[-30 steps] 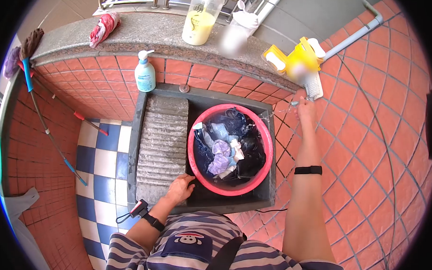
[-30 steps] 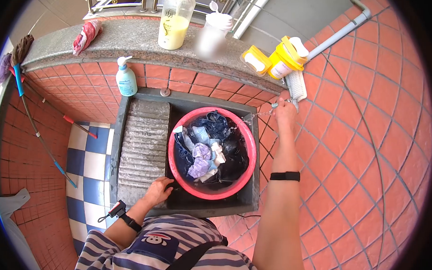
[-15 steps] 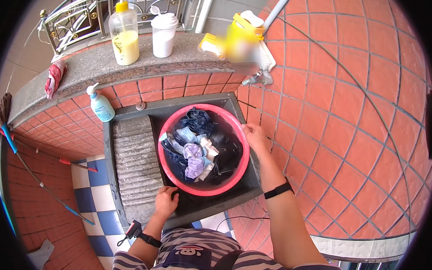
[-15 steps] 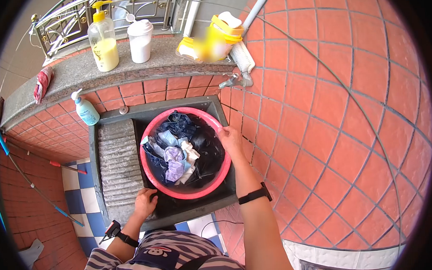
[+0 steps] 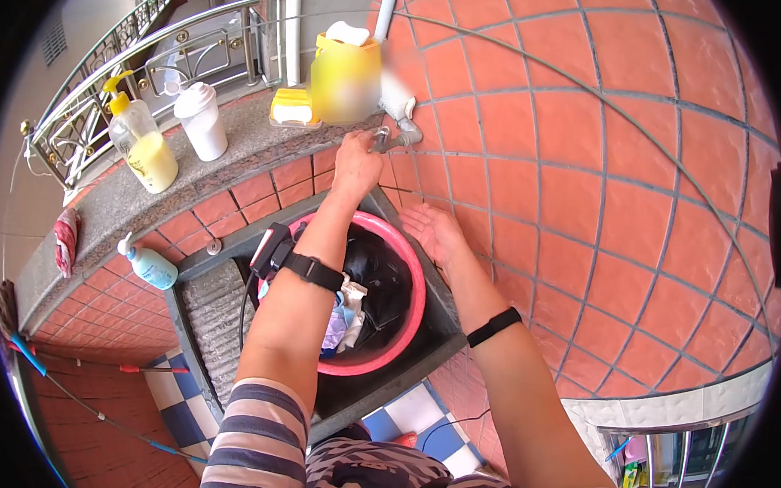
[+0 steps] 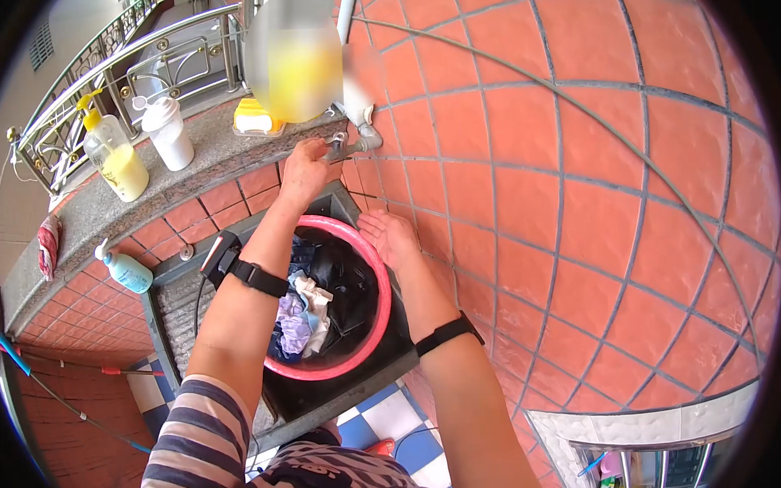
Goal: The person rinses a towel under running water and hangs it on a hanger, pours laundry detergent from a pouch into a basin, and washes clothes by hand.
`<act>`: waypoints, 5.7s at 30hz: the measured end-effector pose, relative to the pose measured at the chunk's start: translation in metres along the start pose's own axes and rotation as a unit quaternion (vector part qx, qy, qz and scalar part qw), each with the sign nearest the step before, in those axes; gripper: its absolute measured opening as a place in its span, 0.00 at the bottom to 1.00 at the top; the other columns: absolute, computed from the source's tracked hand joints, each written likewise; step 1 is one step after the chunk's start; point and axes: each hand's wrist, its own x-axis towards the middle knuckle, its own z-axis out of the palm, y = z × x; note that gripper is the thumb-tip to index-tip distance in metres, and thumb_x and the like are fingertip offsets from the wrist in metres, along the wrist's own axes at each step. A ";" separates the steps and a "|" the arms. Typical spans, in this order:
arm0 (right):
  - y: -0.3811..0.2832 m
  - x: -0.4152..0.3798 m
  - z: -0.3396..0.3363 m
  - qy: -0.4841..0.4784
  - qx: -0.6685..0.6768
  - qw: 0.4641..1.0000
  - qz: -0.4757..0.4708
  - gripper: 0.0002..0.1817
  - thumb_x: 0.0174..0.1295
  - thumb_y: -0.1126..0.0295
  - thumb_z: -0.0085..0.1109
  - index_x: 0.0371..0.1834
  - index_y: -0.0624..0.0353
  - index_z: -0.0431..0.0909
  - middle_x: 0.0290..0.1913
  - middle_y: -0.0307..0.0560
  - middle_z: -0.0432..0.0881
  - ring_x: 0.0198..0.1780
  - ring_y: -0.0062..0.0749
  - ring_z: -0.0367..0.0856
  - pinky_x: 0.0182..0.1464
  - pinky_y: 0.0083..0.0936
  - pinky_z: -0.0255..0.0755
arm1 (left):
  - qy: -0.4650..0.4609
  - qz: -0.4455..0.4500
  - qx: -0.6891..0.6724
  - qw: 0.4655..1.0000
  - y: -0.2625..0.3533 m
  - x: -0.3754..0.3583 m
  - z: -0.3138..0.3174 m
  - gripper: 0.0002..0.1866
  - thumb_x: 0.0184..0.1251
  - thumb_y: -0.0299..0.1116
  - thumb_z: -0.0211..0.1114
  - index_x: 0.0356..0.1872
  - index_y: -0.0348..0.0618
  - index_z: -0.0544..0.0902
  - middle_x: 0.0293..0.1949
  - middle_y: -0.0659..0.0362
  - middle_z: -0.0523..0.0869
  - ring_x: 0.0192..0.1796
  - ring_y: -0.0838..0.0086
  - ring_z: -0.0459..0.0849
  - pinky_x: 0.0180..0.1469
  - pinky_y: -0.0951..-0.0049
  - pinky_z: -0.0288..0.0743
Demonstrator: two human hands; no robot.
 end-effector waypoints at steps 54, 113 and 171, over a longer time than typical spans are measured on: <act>0.425 -0.870 -0.481 0.564 -0.413 0.608 0.378 0.18 0.51 0.58 0.62 0.37 0.60 0.82 0.41 0.56 0.83 0.50 0.50 0.79 0.52 0.37 0.74 | -0.343 0.018 0.070 0.936 0.108 -0.535 0.005 0.30 0.60 0.30 0.63 0.66 0.47 0.66 0.55 0.44 0.74 0.38 0.68 0.82 0.40 0.71 0.75; 0.078 -0.538 -0.126 -0.088 -0.775 0.531 -0.332 0.06 0.42 0.78 0.57 0.26 0.59 0.74 0.20 0.46 0.73 0.19 0.38 0.73 0.23 0.31 0.66 | -0.310 0.204 -0.002 0.928 0.212 -0.516 -0.113 0.16 0.55 0.38 0.67 0.35 0.35 0.76 0.30 0.52 0.75 0.34 0.60 0.79 0.32 0.65 0.75; -0.080 -0.284 0.128 -0.099 -0.889 0.415 -0.168 0.09 0.53 0.71 0.60 0.34 0.65 0.76 0.27 0.57 0.79 0.30 0.50 0.79 0.32 0.41 0.70 | -0.106 -0.389 -0.411 0.818 0.006 -0.348 0.015 0.28 0.72 0.48 0.41 0.33 0.30 0.80 0.30 0.47 0.83 0.37 0.64 0.80 0.44 0.65 0.70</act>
